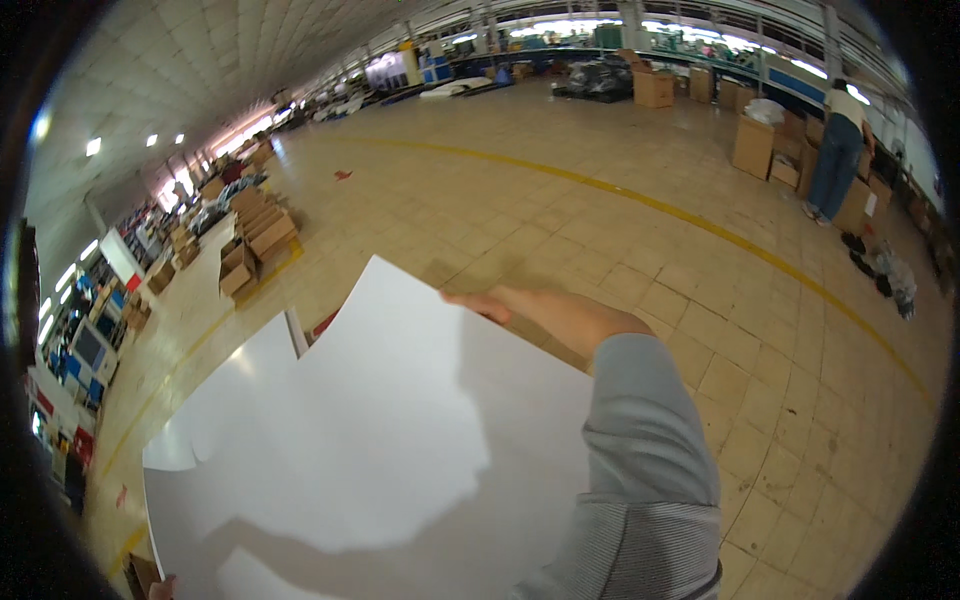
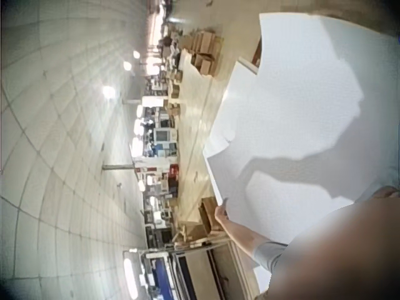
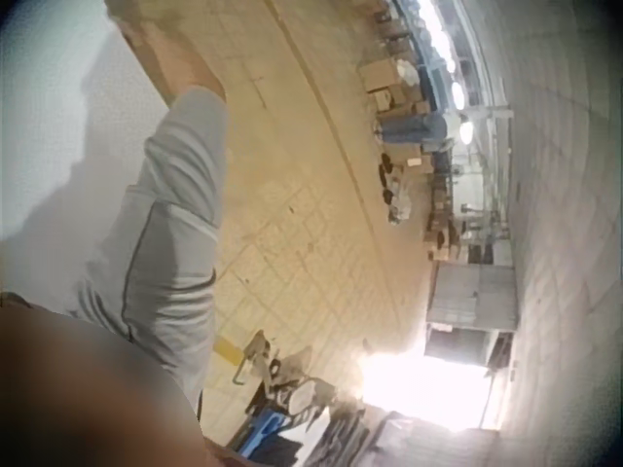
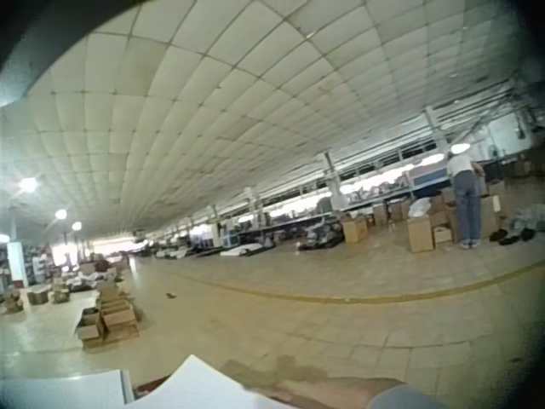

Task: Picking large white material sheets from a stack and using an industrial stapler to join them on a pallet.

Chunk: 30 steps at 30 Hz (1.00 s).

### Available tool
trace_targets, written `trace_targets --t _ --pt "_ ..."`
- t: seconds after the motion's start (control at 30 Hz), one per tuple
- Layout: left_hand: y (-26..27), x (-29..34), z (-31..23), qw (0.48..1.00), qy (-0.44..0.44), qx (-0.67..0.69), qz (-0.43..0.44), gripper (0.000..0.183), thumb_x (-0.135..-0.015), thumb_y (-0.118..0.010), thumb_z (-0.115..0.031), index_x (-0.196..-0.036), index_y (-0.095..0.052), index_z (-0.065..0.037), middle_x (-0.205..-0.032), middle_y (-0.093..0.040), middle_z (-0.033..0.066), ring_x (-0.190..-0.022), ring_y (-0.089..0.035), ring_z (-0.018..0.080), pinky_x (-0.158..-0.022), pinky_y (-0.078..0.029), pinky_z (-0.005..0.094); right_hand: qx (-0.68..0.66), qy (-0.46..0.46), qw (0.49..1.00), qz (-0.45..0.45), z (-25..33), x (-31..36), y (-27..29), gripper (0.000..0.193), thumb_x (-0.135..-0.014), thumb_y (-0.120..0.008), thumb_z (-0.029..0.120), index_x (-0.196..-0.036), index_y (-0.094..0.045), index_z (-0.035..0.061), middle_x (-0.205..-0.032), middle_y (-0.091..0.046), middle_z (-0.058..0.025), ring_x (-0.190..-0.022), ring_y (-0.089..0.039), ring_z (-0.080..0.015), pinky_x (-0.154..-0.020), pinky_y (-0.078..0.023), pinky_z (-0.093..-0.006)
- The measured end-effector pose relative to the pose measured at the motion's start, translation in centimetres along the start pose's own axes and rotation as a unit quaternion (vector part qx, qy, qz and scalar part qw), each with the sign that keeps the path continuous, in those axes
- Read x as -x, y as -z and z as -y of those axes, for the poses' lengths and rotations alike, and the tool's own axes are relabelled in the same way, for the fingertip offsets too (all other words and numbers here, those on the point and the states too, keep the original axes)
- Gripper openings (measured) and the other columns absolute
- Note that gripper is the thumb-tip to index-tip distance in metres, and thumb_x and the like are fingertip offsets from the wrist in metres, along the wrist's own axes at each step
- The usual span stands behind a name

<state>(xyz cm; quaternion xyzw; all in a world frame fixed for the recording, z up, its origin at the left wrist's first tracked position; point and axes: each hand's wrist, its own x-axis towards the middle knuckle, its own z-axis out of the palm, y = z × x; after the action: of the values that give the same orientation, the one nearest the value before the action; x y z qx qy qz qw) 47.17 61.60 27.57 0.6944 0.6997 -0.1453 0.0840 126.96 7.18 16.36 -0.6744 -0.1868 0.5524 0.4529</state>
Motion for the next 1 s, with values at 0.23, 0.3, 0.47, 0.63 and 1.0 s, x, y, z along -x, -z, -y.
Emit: trace_targets --t 0.23,0.3,0.47,0.63,1.0 --pt "2.5 2.1 -8.4 0.945 -0.281 0.064 -0.156 0.075 -0.071 -0.075 -0.02 -0.134 -0.039 -0.002 -0.132 -0.047 0.018 -0.12 -0.045 0.0298 -0.102 -0.037 0.0349 0.187 0.053 0.966 -0.169 -0.5 0.8 -0.7 0.054 -0.073 -0.071 0.033 -0.11 -0.058 -0.0047 -0.113 -0.058 -0.0172 -0.098 -0.057 -0.0247 -0.079 -0.049 -0.0381" --pt "2.4 1.7 -8.1 0.93 -0.294 0.086 -0.202 0.07 -0.073 -0.073 -0.018 -0.132 -0.041 -0.001 -0.129 -0.049 0.0177 -0.116 -0.047 0.0286 -0.097 -0.039 0.0346 0.213 0.148 0.951 -0.167 2.1 4.5 -4.7 0.053 -0.069 -0.073 0.028 -0.104 -0.059 -0.0082 -0.106 -0.061 -0.021 -0.093 -0.06 -0.0271 -0.074 -0.049 -0.0373" --pt "3.8 6.5 6.2 0.809 -0.27 0.173 -0.492 0.045 -0.083 -0.061 -0.009 -0.124 -0.048 0.003 -0.116 -0.057 0.0165 -0.096 -0.058 0.0223 -0.076 -0.05 0.0334 0.279 0.528 0.773 -0.213 9.4 6.2 -11.1 0.046 -0.063 -0.074 0.017 -0.104 -0.06 -0.0011 -0.086 -0.062 -0.013 -0.081 -0.058 -0.0203 -0.068 -0.049 -0.0373" --pt "5.8 25.3 1.6 0.846 -0.109 0.164 -0.495 0.046 -0.083 -0.066 -0.027 -0.12 -0.056 -0.002 -0.104 -0.063 0.015 -0.087 -0.062 0.0224 -0.079 -0.049 0.0334 0.195 0.414 0.878 -0.137 14.0 14.2 -16.3 0.03 -0.074 -0.073 0.029 -0.085 -0.066 0.0021 -0.068 -0.062 -0.0045 -0.057 -0.058 -0.0137 -0.055 -0.048 -0.0284" --pt "-4.9 62.7 18.1 0.639 0.241 0.08 -0.726 0.056 -0.074 -0.069 -0.051 -0.1 -0.067 -0.001 -0.086 -0.069 0.0122 -0.077 -0.065 0.0193 -0.073 -0.05 0.0322 -0.075 0.587 0.806 0.037 6.6 8.0 -47.9 0.036 -0.08 -0.073 0.021 -0.101 -0.064 -0.0066 -0.092 -0.066 -0.0083 -0.078 -0.057 -0.0118 -0.075 -0.048 -0.0262"
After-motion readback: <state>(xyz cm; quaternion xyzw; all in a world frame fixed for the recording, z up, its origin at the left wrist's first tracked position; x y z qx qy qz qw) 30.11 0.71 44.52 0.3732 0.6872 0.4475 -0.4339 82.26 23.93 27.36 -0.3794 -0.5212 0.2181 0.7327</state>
